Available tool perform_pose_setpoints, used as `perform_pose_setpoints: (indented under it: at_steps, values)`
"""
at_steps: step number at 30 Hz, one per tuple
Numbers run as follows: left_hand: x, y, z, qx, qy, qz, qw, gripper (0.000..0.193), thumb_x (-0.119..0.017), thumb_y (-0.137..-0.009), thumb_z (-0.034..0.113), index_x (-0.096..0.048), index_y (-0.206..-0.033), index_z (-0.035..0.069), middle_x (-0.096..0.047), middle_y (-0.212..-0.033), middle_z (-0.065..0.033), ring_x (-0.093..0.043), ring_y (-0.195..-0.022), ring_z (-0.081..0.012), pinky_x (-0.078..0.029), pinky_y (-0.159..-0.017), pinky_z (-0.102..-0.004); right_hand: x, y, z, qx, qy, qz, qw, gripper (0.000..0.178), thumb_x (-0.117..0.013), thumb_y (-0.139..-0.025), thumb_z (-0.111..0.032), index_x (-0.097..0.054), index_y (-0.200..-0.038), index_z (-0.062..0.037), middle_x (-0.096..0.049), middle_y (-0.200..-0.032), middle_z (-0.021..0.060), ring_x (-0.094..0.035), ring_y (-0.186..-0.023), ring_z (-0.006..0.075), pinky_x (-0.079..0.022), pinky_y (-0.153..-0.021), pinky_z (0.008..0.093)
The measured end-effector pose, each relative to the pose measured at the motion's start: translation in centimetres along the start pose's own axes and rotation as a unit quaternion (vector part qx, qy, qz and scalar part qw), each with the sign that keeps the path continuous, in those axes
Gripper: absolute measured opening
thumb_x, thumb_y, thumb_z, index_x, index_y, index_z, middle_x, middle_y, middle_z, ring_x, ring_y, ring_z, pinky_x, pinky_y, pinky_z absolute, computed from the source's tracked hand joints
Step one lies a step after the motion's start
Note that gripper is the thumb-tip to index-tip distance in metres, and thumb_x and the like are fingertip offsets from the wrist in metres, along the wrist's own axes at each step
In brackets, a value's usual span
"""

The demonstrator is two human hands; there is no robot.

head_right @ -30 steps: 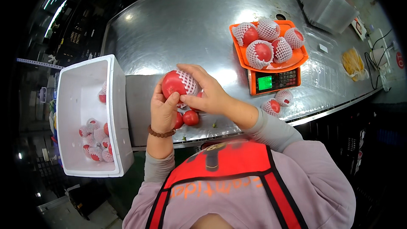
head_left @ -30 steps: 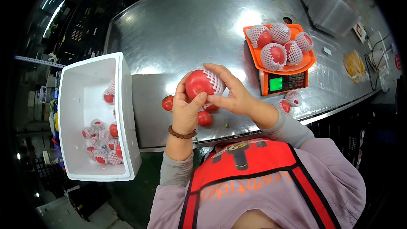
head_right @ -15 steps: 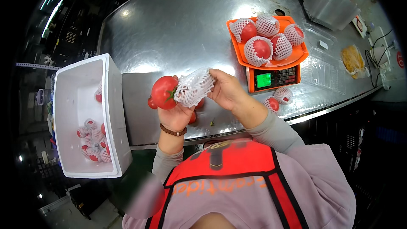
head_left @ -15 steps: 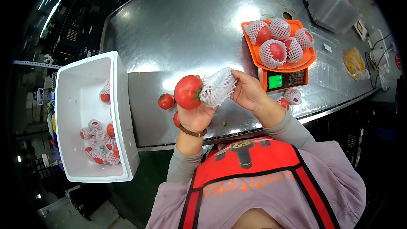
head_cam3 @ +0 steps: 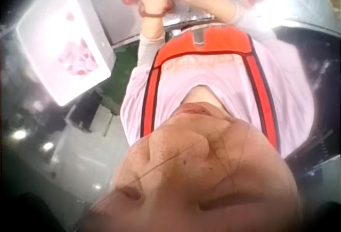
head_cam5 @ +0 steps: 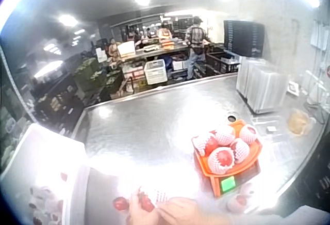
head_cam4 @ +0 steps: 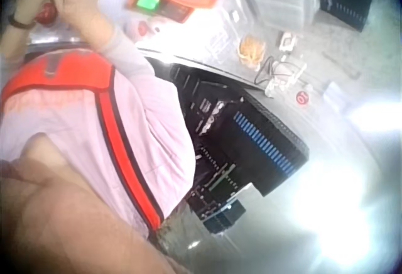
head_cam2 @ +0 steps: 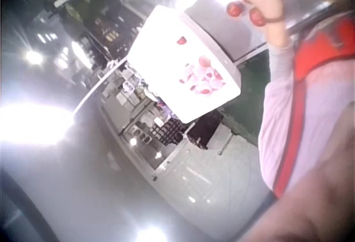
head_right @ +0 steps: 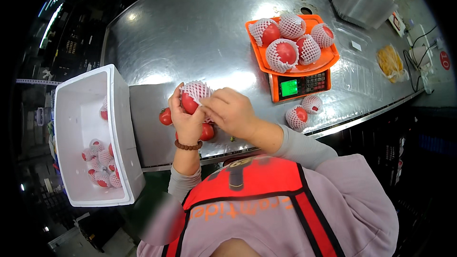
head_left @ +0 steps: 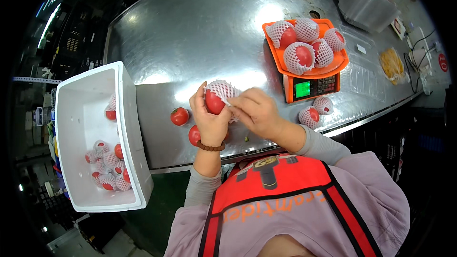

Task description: The person wraps individual apples in white foam nets, places them on a digital scale, and then transfers them into clear plastic containers. The person repeats this process multiple times, handling apples, foam nets, a scale, and plastic containers.

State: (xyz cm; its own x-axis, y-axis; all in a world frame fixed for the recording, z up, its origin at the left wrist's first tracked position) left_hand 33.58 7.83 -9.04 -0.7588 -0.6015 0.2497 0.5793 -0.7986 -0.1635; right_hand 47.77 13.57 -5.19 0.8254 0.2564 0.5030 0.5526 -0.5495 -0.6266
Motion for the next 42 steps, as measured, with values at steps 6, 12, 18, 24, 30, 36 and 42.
perform_pose_setpoints:
  at_steps: [6, 12, 18, 24, 30, 36, 42]
  values:
    - [-0.5, 0.0, 1.4, 0.036, -0.029, 0.02, 0.999, 0.047, -0.073, -0.08, 0.02, -0.054, -0.118, 0.0, -0.048, -0.11, -0.0095, -0.053, -0.097, -0.0183, -0.046, -0.084, -0.0305, -2.0, 1.6, 2.1, -0.189, -0.143, -0.052, 0.97, 0.073, -0.074, -0.075, -0.016, -0.038, -0.137, -0.0021, -0.051, -0.125, 0.0205, -0.056, -0.11, 0.0305, -0.047, -0.093, 0.0347]
    - [-1.1, -0.3, -0.4, 0.095, 0.272, -0.024, 0.957, 0.016, -0.053, -0.095, 0.006, -0.057, -0.109, 0.001, -0.061, -0.103, -0.0068, -0.06, -0.09, -0.0136, -0.05, -0.081, -0.0275, -2.7, 2.9, 4.2, -0.418, -0.546, 0.024, 0.725, 0.068, -0.07, -0.084, -0.022, -0.033, -0.138, -0.0035, -0.05, -0.127, 0.0133, -0.054, -0.114, 0.0212, -0.048, -0.093, 0.0349]
    - [-0.1, -0.6, -1.4, 0.187, 0.455, -0.032, 0.87, 0.013, -0.052, -0.093, 0.002, -0.059, -0.104, 0.002, -0.062, -0.096, -0.0055, -0.061, -0.089, -0.0148, -0.052, -0.082, -0.0305, -2.6, 2.7, 4.3, -0.433, -0.716, 0.001, 0.547, 0.056, -0.053, -0.093, -0.036, -0.036, -0.138, -0.006, -0.05, -0.132, 0.0104, -0.051, -0.12, 0.0207, -0.045, -0.099, 0.0383]
    - [-0.3, -0.8, 1.5, 0.133, 0.349, -0.058, 0.926, 0.015, -0.053, -0.093, 0.003, -0.062, -0.105, 0.0, -0.063, -0.097, -0.005, -0.059, -0.089, -0.0126, -0.048, -0.079, -0.0266, -2.4, 2.5, 4.2, -0.432, -0.667, 0.011, 0.606, 0.055, -0.059, -0.09, -0.024, -0.037, -0.136, -0.0054, -0.047, -0.133, 0.0131, -0.05, -0.121, 0.0233, -0.045, -0.098, 0.0382]
    - [-2.5, -0.3, 5.6, -0.107, -0.051, -0.129, 0.985, 0.038, -0.066, -0.085, 0.009, -0.055, -0.119, -0.004, -0.057, -0.104, -0.0109, -0.057, -0.08, -0.0121, -0.049, -0.069, -0.0251, -0.2, 2.1, 4.4, -0.223, -0.177, 0.042, 0.958, 0.068, -0.073, -0.074, -0.013, -0.04, -0.133, -0.0052, -0.043, -0.135, 0.0193, -0.047, -0.122, 0.0339, -0.041, -0.1, 0.0409]
    - [-6.0, 1.2, 2.1, 0.137, 0.247, -0.204, 0.937, 0.07, -0.069, -0.083, 0.009, -0.028, -0.14, 0.001, -0.048, -0.124, -0.0135, -0.055, -0.104, -0.0167, -0.05, -0.085, -0.0302, 3.7, 1.9, 2.7, 0.025, 0.09, -0.013, 0.996, 0.07, -0.075, -0.067, -0.011, -0.046, -0.13, -0.007, -0.043, -0.137, 0.0184, -0.045, -0.121, 0.0406, -0.039, -0.101, 0.0477]
    - [-10.0, 2.4, 2.6, 0.174, 0.446, -0.325, 0.816, 0.083, -0.073, -0.078, 0.02, -0.022, -0.144, 0.009, -0.046, -0.13, -0.0104, -0.048, -0.12, -0.0234, -0.043, -0.101, -0.0384, 8.3, 4.3, 4.9, -0.227, -0.269, -0.005, 0.936, 0.06, -0.065, -0.086, -0.016, -0.038, -0.138, -0.003, -0.041, -0.137, 0.0135, -0.044, -0.123, 0.0241, -0.037, -0.102, 0.0363]
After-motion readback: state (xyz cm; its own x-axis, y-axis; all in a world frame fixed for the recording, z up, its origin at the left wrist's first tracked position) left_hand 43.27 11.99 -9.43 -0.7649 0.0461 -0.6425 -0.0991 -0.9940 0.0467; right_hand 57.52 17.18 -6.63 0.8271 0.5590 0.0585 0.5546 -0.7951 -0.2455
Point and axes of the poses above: each hand's wrist, its own y-axis away from the middle knuckle, its own x-axis out of the back of the hand, z = x × y, the point moved 4 cm from there along -y, towards the middle knuckle
